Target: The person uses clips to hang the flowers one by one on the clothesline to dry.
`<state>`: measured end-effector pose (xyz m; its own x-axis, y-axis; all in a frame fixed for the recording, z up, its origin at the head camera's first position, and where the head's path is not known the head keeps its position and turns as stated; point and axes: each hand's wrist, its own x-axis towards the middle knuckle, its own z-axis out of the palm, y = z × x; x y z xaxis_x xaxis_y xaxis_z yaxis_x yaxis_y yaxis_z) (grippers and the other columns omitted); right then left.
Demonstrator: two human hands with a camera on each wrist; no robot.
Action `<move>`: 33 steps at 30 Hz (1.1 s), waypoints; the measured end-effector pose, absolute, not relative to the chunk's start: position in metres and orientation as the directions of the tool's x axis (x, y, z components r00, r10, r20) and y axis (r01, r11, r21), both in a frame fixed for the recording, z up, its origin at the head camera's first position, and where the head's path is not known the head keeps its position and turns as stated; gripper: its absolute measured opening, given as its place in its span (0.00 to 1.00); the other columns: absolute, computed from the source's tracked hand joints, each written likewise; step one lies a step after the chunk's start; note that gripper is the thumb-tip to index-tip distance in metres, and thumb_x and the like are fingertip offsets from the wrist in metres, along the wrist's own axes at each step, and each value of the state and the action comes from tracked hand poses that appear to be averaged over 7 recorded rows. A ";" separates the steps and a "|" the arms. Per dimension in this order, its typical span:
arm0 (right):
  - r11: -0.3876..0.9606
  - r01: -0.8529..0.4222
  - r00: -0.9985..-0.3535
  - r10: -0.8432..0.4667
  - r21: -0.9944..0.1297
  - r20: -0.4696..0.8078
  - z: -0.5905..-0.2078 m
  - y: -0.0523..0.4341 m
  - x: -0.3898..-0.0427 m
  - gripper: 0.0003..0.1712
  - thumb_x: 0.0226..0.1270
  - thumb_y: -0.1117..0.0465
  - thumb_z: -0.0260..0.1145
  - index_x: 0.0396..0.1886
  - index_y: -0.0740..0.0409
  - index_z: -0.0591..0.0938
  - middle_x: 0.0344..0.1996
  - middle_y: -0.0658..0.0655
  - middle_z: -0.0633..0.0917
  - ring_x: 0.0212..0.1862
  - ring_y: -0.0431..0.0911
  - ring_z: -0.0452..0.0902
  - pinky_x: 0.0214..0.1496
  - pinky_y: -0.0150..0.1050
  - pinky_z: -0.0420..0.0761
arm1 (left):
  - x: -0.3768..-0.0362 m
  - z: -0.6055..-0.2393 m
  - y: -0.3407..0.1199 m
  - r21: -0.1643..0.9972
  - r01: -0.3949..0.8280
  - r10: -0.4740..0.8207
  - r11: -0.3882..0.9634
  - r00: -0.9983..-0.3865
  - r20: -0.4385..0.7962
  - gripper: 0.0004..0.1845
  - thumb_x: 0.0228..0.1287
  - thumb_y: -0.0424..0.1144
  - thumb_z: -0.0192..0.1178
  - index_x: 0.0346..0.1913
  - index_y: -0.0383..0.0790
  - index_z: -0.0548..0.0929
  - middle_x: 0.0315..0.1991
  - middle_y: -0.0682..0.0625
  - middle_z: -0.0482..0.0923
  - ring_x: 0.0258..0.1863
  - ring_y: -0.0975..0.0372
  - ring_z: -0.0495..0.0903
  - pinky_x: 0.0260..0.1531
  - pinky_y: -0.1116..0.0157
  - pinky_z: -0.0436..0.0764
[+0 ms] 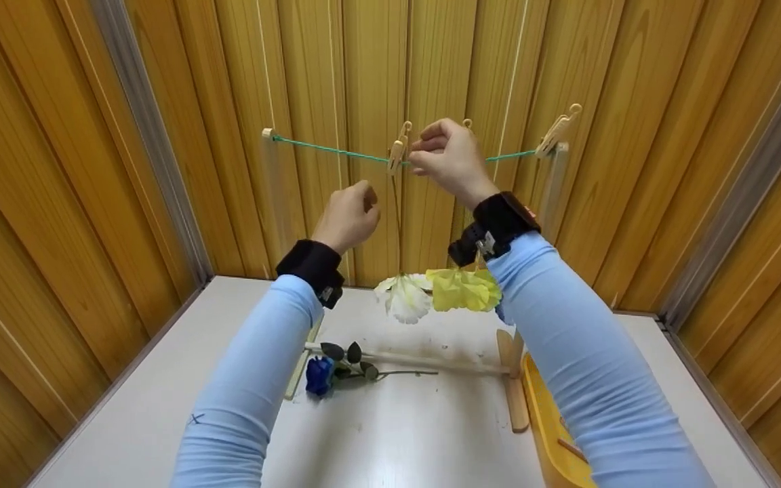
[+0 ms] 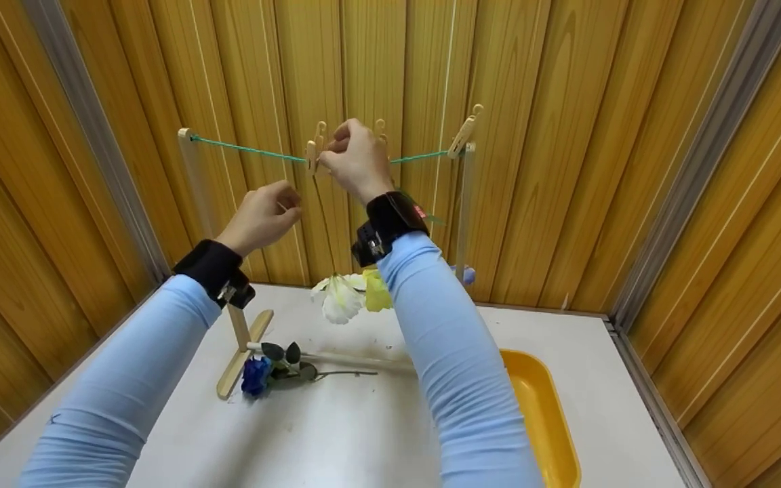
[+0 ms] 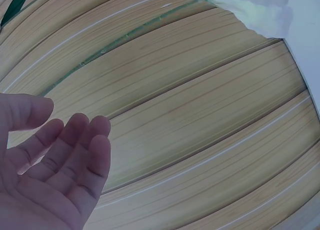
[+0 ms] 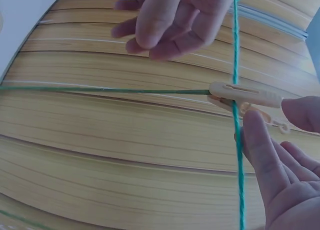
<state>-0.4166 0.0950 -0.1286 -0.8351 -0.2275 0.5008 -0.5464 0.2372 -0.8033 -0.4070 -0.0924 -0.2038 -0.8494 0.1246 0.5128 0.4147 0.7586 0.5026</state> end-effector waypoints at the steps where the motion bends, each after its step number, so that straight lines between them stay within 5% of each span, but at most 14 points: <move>1: 0.238 -0.567 -0.822 -0.232 -0.789 0.520 -0.130 0.099 -0.414 0.20 0.69 0.73 0.63 0.59 0.72 0.74 0.55 0.69 0.82 0.51 0.52 0.84 0.46 0.33 0.85 | -0.405 -0.205 -0.094 0.500 0.420 0.129 0.757 -0.847 0.516 0.11 0.75 0.31 0.56 0.53 0.29 0.80 0.47 0.37 0.84 0.43 0.50 0.81 0.45 0.56 0.82; 11: 0.407 -0.724 -0.679 -0.273 -0.558 0.681 -0.174 0.152 -0.372 0.16 0.75 0.67 0.64 0.58 0.69 0.80 0.53 0.64 0.86 0.55 0.51 0.83 0.59 0.44 0.81 | -0.374 -0.229 -0.110 0.392 0.506 0.180 0.769 -0.759 0.626 0.13 0.74 0.34 0.59 0.54 0.29 0.82 0.53 0.35 0.82 0.53 0.45 0.82 0.55 0.52 0.81; 19: 0.526 -0.773 -0.564 -0.312 -0.355 0.765 -0.242 0.187 -0.340 0.21 0.74 0.65 0.66 0.62 0.70 0.80 0.59 0.68 0.83 0.61 0.60 0.80 0.63 0.57 0.78 | -0.342 -0.269 -0.107 0.263 0.508 0.171 0.820 -0.657 0.734 0.17 0.74 0.38 0.62 0.58 0.31 0.82 0.55 0.38 0.81 0.55 0.45 0.81 0.56 0.48 0.79; 28: 0.608 -0.736 -0.546 -0.272 -0.298 0.793 -0.316 0.203 -0.322 0.24 0.70 0.66 0.71 0.63 0.70 0.79 0.60 0.67 0.82 0.44 0.56 0.84 0.56 0.56 0.83 | -0.316 -0.316 -0.098 0.167 0.470 0.177 0.867 -0.602 0.778 0.22 0.77 0.44 0.59 0.64 0.32 0.79 0.63 0.35 0.78 0.64 0.44 0.76 0.64 0.44 0.73; 33: 0.649 -0.702 -0.559 -0.250 -0.292 0.791 -0.350 0.204 -0.312 0.28 0.67 0.66 0.73 0.65 0.71 0.79 0.64 0.67 0.80 0.57 0.60 0.82 0.64 0.56 0.77 | -0.308 -0.346 -0.089 0.135 0.433 0.173 0.891 -0.600 0.781 0.25 0.75 0.46 0.60 0.66 0.34 0.78 0.67 0.36 0.75 0.67 0.44 0.73 0.64 0.45 0.72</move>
